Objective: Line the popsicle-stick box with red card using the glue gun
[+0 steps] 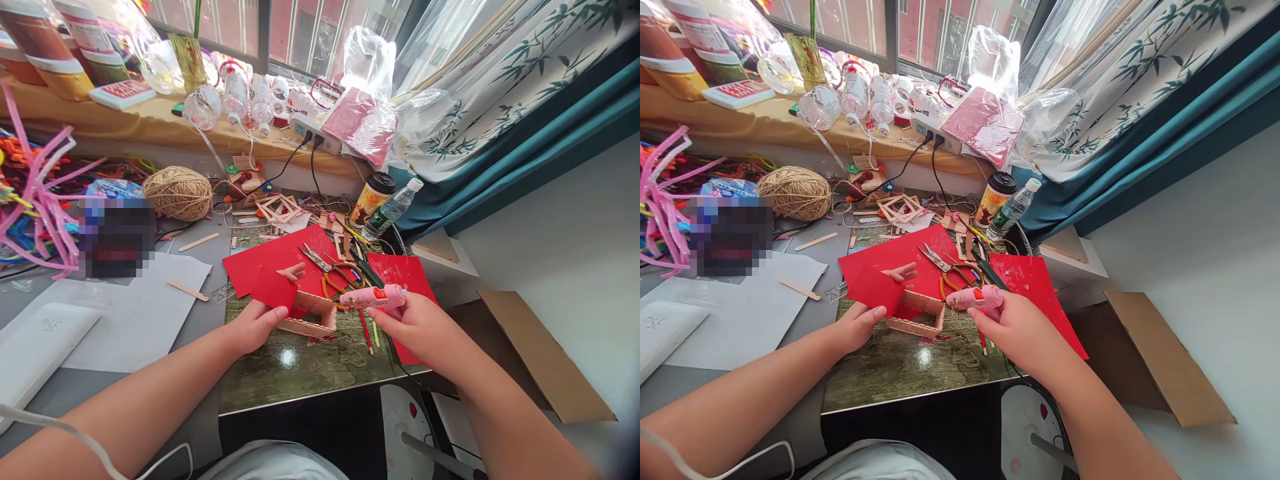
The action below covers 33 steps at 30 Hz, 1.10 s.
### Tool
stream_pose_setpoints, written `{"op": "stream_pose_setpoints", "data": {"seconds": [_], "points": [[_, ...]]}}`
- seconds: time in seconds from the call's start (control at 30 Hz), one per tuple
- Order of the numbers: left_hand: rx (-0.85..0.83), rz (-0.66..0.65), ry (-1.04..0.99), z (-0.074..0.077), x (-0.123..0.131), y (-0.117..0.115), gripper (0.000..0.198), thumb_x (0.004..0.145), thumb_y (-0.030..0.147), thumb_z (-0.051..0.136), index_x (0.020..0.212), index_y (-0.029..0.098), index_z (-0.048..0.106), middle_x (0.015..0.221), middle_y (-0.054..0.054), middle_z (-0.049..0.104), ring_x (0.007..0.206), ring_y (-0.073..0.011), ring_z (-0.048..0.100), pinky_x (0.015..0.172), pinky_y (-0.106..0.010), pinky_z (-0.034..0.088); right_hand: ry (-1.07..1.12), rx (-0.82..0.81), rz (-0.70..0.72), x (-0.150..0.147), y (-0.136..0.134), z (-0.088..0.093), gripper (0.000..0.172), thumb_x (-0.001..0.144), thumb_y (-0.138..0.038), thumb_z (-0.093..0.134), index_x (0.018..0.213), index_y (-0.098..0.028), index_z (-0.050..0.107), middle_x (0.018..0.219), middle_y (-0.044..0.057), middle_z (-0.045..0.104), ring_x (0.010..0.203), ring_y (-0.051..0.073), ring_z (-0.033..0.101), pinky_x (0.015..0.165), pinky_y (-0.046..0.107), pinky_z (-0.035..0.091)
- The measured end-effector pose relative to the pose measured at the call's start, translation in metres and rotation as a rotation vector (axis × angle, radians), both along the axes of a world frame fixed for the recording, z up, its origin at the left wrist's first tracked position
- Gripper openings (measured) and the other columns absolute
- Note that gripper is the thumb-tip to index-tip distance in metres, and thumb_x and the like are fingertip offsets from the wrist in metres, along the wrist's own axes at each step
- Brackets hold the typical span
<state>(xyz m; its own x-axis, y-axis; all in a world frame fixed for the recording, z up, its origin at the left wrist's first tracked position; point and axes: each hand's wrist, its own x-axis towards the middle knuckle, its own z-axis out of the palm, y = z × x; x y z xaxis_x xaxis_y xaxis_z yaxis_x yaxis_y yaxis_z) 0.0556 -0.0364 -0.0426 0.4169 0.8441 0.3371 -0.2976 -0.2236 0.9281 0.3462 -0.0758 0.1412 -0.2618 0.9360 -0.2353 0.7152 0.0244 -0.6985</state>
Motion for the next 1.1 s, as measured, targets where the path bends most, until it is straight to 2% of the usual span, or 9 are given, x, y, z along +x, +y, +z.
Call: {"op": "stream_pose_setpoints", "data": {"seconds": [0.23, 0.4, 0.57, 0.67, 0.87, 1.1], "points": [[-0.011, -0.014, -0.025, 0.0010, 0.0006, -0.0004, 0.054, 0.101, 0.049, 0.062, 0.149, 0.028, 0.053, 0.174, -0.015, 0.037, 0.162, -0.0408, 0.031, 0.132, -0.068, 0.018, 0.018, 0.007, -0.001, -0.0014, 0.0000, -0.0014, 0.031, 0.099, -0.033, 0.066, 0.126, -0.035, 0.081, 0.117, 0.000, 0.085, 0.117, 0.031, 0.078, 0.108, 0.047, 0.060], [-0.005, -0.013, -0.005, 0.0020, 0.0006, 0.0012, 0.053, 0.100, 0.051, 0.062, 0.148, 0.028, 0.054, 0.173, -0.015, 0.039, 0.162, -0.0415, 0.031, 0.131, -0.068, 0.023, 0.013, -0.029, 0.019, 0.0003, 0.0008, -0.0028, 0.033, 0.103, -0.034, 0.059, 0.130, -0.036, 0.078, 0.134, -0.002, 0.079, 0.126, 0.029, 0.073, 0.114, 0.047, 0.056], [0.000, -0.026, -0.002, 0.0019, 0.0004, 0.0017, 0.054, 0.100, 0.051, 0.061, 0.148, 0.028, 0.054, 0.173, -0.015, 0.039, 0.160, -0.0429, 0.034, 0.128, -0.069, 0.029, -0.059, -0.030, 0.016, 0.0031, 0.0006, -0.0034, 0.033, 0.106, -0.036, 0.057, 0.132, -0.040, 0.076, 0.135, -0.004, 0.078, 0.125, 0.029, 0.074, 0.116, 0.049, 0.054], [0.001, -0.017, 0.003, 0.0015, 0.0004, 0.0019, 0.054, 0.100, 0.051, 0.061, 0.149, 0.028, 0.053, 0.174, -0.014, 0.037, 0.161, -0.0431, 0.033, 0.128, -0.069, 0.028, -0.060, -0.010, 0.023, 0.0042, 0.0000, -0.0036, 0.034, 0.105, -0.036, 0.058, 0.132, -0.039, 0.077, 0.130, -0.003, 0.080, 0.122, 0.030, 0.075, 0.114, 0.049, 0.055], [-0.015, -0.020, -0.011, 0.0076, 0.0021, -0.0008, 0.053, 0.100, 0.049, 0.062, 0.147, 0.028, 0.054, 0.176, -0.013, 0.035, 0.163, -0.0426, 0.028, 0.129, -0.069, 0.026, -0.038, 0.035, 0.004, 0.0046, -0.0008, -0.0020, 0.033, 0.099, -0.033, 0.066, 0.128, -0.037, 0.080, 0.108, -0.001, 0.086, 0.119, 0.034, 0.077, 0.109, 0.047, 0.060], [0.008, 0.005, 0.016, 0.0075, 0.0015, -0.0013, 0.051, 0.100, 0.049, 0.060, 0.146, 0.028, 0.055, 0.175, -0.013, 0.036, 0.164, -0.0416, 0.026, 0.131, -0.070, 0.020, -0.014, 0.035, -0.002, 0.0032, -0.0018, -0.0001, 0.031, 0.098, -0.035, 0.067, 0.125, -0.037, 0.081, 0.118, -0.001, 0.084, 0.117, 0.032, 0.077, 0.106, 0.047, 0.061]]}}
